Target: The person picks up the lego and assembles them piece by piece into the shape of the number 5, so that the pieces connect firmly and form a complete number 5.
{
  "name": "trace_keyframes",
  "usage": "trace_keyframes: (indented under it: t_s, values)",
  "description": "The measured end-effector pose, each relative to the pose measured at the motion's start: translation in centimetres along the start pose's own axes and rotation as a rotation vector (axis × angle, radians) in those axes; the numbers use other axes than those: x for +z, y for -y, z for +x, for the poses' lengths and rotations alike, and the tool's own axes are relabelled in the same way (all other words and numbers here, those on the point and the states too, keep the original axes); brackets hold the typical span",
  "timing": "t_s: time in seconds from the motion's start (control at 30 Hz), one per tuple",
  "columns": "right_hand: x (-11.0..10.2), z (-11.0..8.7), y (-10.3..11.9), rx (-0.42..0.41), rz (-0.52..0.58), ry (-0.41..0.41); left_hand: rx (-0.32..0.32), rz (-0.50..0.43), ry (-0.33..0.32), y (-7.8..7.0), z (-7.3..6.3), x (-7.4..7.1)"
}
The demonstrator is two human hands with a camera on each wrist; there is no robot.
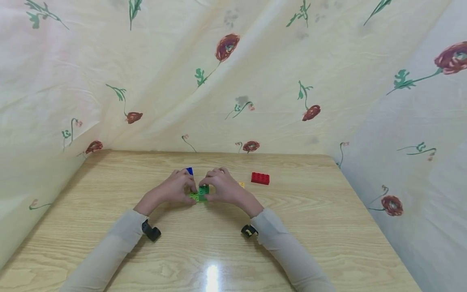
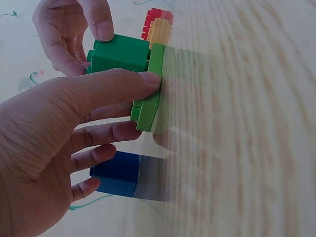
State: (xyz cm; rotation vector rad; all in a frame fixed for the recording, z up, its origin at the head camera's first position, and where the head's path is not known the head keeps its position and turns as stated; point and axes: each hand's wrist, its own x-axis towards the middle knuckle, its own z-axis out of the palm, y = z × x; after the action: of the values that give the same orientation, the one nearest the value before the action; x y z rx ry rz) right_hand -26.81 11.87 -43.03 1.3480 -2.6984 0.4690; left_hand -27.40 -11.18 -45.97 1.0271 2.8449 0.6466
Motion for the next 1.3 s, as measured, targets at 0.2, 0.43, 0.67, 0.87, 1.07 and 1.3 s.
trace_keyframes:
  t_s: [0.2,0.43,0.67,0.87,1.07,1.3]
  values:
    - [0.02,-0.02,-0.01,-0.001,-0.001,-0.005,0.008,0.01,0.002,0.11,0.04,0.05]
    - [0.18,0.01,-0.19,-0.001,-0.004,-0.012,0.003,0.017,0.007,0.14,0.1,0.06]
    - [0.29,0.01,-0.18,-0.008,-0.01,-0.02,0.003,0.017,0.005,0.17,0.16,0.1]
    - [0.52,-0.01,-0.18,-0.018,-0.026,-0.038,0.007,0.01,0.003,0.2,0.18,0.11]
    - [0.63,-0.05,-0.14,-0.03,-0.046,-0.057,0.003,0.007,0.003,0.16,0.18,0.13]
    - [0.46,-0.04,-0.01,-0.027,-0.032,-0.05,0.006,0.011,-0.006,0.13,0.08,0.14]
